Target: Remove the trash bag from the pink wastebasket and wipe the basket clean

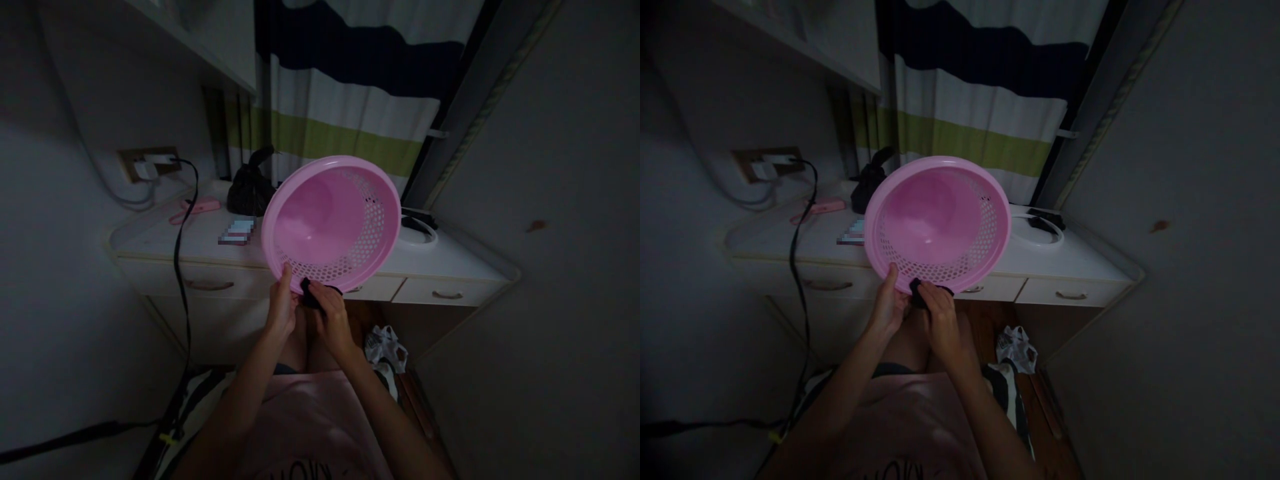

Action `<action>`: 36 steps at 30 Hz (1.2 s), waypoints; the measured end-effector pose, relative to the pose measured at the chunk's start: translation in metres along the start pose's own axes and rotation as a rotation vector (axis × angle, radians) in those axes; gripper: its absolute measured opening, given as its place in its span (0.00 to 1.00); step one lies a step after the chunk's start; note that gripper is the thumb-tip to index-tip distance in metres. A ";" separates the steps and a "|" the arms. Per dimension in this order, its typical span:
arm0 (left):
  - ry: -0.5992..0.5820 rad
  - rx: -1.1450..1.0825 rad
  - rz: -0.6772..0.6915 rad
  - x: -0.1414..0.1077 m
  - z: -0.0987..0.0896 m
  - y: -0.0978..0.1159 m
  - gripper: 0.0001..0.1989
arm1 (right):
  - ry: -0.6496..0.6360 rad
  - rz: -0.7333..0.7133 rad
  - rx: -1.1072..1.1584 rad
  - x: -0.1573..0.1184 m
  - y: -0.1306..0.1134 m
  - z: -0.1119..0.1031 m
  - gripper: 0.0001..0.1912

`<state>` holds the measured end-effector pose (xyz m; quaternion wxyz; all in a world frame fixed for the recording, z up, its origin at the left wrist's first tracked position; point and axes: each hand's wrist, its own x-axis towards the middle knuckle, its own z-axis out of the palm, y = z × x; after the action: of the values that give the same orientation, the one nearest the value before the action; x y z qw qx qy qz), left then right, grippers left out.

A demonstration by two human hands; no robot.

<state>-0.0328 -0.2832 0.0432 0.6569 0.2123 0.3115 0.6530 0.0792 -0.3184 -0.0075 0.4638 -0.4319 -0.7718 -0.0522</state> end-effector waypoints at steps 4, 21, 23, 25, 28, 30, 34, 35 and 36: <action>-0.032 0.083 -0.024 -0.004 0.001 0.005 0.21 | -0.056 -0.070 -0.097 -0.005 0.010 -0.015 0.32; -0.029 0.086 -0.009 -0.021 0.014 0.013 0.20 | 0.360 0.116 -0.388 0.064 0.080 -0.098 0.23; -0.033 0.091 -0.006 -0.021 0.014 0.012 0.20 | 0.391 0.165 -0.359 0.064 0.078 -0.096 0.22; -0.040 0.086 -0.003 -0.022 0.014 0.010 0.21 | 0.412 0.175 -0.319 0.066 0.078 -0.096 0.22; -0.031 0.084 -0.005 -0.022 0.013 0.007 0.21 | 0.453 0.161 -0.285 0.071 0.077 -0.097 0.20; -0.031 0.089 -0.003 -0.023 0.012 0.005 0.20 | 0.466 0.153 -0.288 0.077 0.078 -0.100 0.20; -0.036 0.118 0.005 -0.023 0.008 -0.001 0.21 | 0.459 0.131 -0.344 0.099 0.082 -0.112 0.19; -0.034 0.127 0.004 -0.022 0.006 -0.003 0.22 | 0.453 0.118 -0.356 0.106 0.083 -0.116 0.19; -0.038 0.136 0.003 -0.022 0.005 -0.004 0.23 | 0.446 0.102 -0.365 0.113 0.084 -0.120 0.19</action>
<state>-0.0251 -0.3049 0.0471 0.6459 0.2690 0.3424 0.6271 0.1975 -0.2537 0.1191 0.5388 -0.5241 -0.6059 -0.2605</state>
